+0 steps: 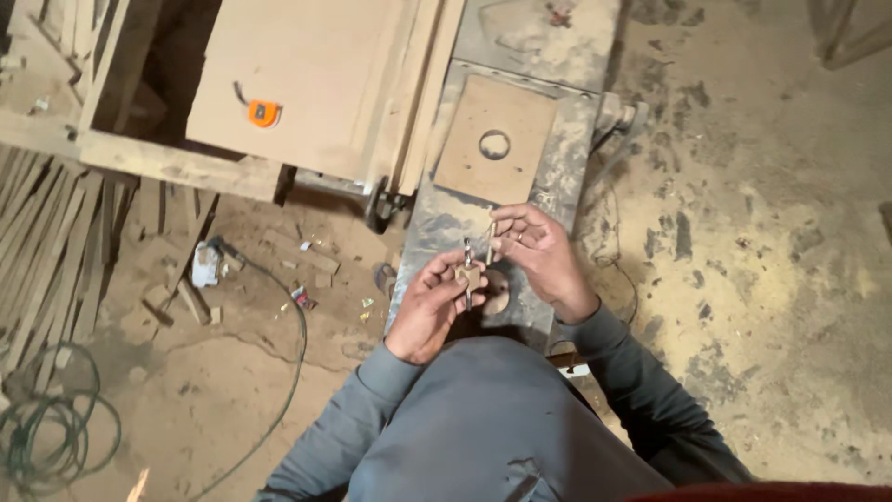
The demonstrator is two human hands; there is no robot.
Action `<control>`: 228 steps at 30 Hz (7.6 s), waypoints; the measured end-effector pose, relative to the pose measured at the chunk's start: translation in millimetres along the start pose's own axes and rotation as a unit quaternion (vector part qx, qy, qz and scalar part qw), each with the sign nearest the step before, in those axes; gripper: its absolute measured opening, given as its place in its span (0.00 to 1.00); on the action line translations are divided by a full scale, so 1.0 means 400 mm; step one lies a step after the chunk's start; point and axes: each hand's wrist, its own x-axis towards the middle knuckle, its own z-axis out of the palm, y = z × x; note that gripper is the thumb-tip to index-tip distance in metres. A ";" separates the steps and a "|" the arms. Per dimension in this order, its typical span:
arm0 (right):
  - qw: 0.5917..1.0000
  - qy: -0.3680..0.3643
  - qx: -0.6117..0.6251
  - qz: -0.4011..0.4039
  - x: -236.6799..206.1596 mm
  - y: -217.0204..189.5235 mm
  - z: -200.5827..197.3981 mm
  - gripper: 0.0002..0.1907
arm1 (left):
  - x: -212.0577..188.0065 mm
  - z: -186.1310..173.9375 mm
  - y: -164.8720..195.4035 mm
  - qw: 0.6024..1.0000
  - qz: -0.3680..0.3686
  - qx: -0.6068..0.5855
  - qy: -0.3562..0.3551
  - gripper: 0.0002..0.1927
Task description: The person holds a small round wooden disc and a bolt, threads the bolt through the disc, and uses a wrench to tighten a nut onto the bolt at a workbench. They repeatedly reposition the wooden piece and hardware while fastening the assembly by hand and with the wrench.
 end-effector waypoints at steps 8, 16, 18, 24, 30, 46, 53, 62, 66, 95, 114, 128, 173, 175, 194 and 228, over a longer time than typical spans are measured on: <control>0.999 0.013 -0.005 -0.033 -0.051 -0.036 0.036 0.15 | -0.036 0.070 -0.012 0.999 0.014 0.017 -0.024 0.17; 0.999 0.015 -0.009 -0.041 -0.063 -0.009 0.020 0.15 | -0.047 0.075 -0.020 0.997 0.026 0.071 -0.015 0.17; 0.999 0.007 -0.003 -0.046 -0.061 -0.010 0.020 0.15 | -0.044 0.075 -0.021 0.997 0.028 0.075 -0.008 0.18; 0.997 -0.011 -0.048 -0.058 -0.064 -0.017 0.015 0.15 | -0.038 0.071 -0.036 0.992 0.038 0.122 0.000 0.17; 0.998 -0.010 -0.047 -0.044 -0.077 0.004 0.015 0.15 | -0.028 0.044 -0.062 0.990 0.015 0.140 0.020 0.14; 0.981 -0.077 -0.145 -0.106 -0.083 0.037 -0.031 0.10 | -0.021 0.074 -0.052 0.976 0.035 0.208 0.051 0.07; 0.981 -0.029 -0.190 -0.019 -0.106 -0.037 0.013 0.19 | -0.021 0.075 -0.053 0.971 0.069 0.228 0.029 0.07; 0.985 0.018 -0.155 -0.072 -0.096 -0.004 0.045 0.14 | -0.030 0.072 -0.050 0.976 0.006 0.219 0.000 0.07; 0.989 0.018 -0.137 -0.053 -0.094 0.015 0.035 0.14 | -0.031 0.062 -0.055 0.973 0.003 0.231 -0.001 0.07; 0.690 -0.120 -0.691 -0.180 -0.145 0.359 -0.126 0.38 | -0.034 0.053 -0.071 0.979 -0.027 0.178 -0.091 0.09; 0.956 -0.277 0.024 -0.096 -0.073 -0.086 -0.033 0.19 | -0.093 0.118 -0.066 0.978 -0.114 0.007 -0.173 0.08; 0.942 -0.330 -0.024 -0.062 -0.069 -0.112 -0.032 0.19 | -0.102 0.117 -0.079 0.977 -0.136 0.028 -0.164 0.10; 0.741 0.038 -0.648 -0.171 -0.129 0.285 -0.102 0.27 | 0.105 -0.094 -0.119 0.588 -0.019 0.800 0.115 0.14; 0.759 0.018 -0.636 -0.137 -0.132 0.289 -0.109 0.28 | 0.114 -0.083 -0.115 0.591 -0.050 0.799 0.096 0.16; 0.662 0.142 -0.734 0.050 -0.016 0.138 -0.143 0.21 | 0.200 0.125 -0.019 0.704 -0.023 0.705 0.084 0.16; 0.970 0.172 -0.168 -0.023 -0.075 0.084 -0.167 0.26 | 0.612 0.024 -0.134 0.852 0.175 0.491 0.056 0.15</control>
